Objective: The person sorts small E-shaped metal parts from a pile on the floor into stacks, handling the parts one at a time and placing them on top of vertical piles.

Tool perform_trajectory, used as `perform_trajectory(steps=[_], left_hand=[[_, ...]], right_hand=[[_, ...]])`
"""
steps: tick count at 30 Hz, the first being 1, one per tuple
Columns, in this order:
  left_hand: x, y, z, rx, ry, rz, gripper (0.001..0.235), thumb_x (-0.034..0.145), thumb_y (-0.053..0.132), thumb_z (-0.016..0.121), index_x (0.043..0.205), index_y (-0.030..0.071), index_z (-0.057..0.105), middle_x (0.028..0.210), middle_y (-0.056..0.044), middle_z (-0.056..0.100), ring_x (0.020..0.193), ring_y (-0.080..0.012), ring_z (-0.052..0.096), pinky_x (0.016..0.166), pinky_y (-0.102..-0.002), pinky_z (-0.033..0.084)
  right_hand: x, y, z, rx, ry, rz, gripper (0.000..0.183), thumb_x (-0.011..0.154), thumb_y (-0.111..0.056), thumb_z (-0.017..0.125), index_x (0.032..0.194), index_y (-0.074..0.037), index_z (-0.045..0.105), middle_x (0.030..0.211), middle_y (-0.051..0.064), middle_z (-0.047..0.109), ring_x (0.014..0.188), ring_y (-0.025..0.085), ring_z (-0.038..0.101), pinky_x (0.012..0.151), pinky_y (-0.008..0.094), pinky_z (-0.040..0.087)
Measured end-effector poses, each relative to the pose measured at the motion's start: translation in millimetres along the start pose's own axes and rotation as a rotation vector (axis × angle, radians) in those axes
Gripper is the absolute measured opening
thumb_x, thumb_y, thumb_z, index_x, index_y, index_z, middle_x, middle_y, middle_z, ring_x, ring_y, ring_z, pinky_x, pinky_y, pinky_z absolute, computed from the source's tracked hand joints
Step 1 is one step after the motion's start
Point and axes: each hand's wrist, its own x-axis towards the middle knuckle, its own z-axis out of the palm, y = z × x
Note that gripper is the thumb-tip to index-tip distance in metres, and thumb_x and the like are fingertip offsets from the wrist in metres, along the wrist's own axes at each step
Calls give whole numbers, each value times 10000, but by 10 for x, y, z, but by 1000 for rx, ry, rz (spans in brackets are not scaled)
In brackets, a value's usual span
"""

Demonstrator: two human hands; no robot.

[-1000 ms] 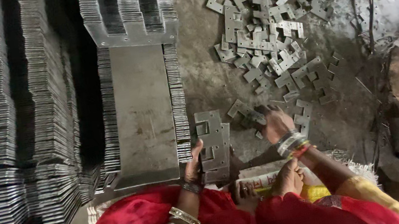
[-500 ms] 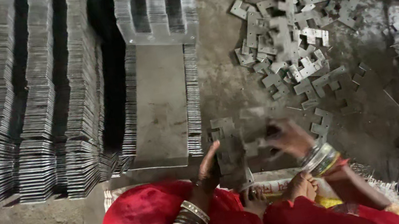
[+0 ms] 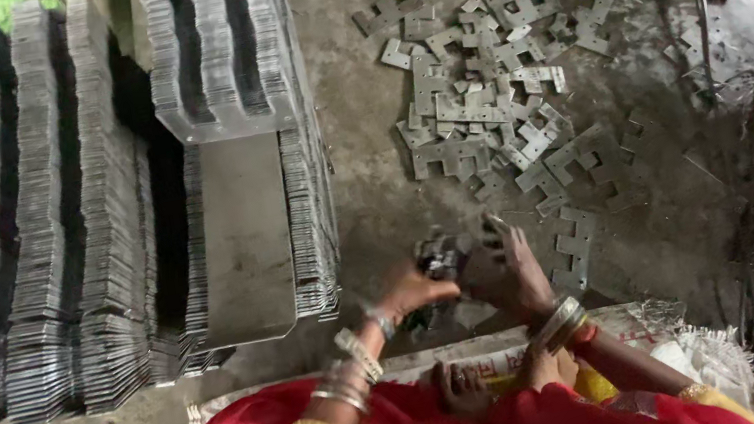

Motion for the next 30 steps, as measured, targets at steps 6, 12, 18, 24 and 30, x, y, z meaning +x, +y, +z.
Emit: perform_trajectory(steps=[6, 12, 18, 24, 30], left_hand=[[565, 564, 359, 850, -377, 34, 668, 558, 368, 898, 1126, 54, 738, 1134, -175, 758, 1028, -322, 735, 893, -417, 597], [545, 904, 545, 1122, -468, -112, 619, 527, 455, 927, 996, 74, 793, 1107, -178, 754, 1050, -316, 730, 915, -426, 590], [479, 839, 148, 976, -318, -60, 920, 611, 731, 884, 1095, -39, 741, 1126, -217, 738, 1060, -351, 721, 922, -426, 572], [-146, -75, -100, 188, 410, -122, 712, 907, 660, 570, 1256, 59, 727, 1122, -141, 794, 1080, -304, 747, 960, -417, 553], [149, -1096, 649, 46, 735, 295, 600, 1143, 449, 309, 1547, 25, 441, 1566, -148, 511, 1477, -277, 456, 1251, -388, 298]], right_hand=[[-206, 126, -47, -59, 122, -269, 973, 614, -229, 895, 1421, 19, 411, 1310, 291, 501, 1242, 485, 483, 1027, 494, 445], [-272, 532, 78, -286, 23, -545, 845, 744, -169, 735, 1482, 32, 376, 1462, 285, 497, 1299, 453, 496, 1117, 468, 431], [-162, 575, 122, -242, -203, -146, 880, 755, -327, 810, 1455, -28, 368, 1299, 168, 594, 1196, 383, 553, 991, 444, 470], [-204, 525, 144, -132, -79, -291, 884, 710, -304, 843, 1441, -12, 439, 1154, 151, 635, 1108, 375, 600, 997, 460, 482], [-185, 515, 281, -322, 0, -551, 728, 683, -262, 871, 1285, -66, 511, 1419, 239, 521, 1230, 447, 497, 1070, 491, 446]])
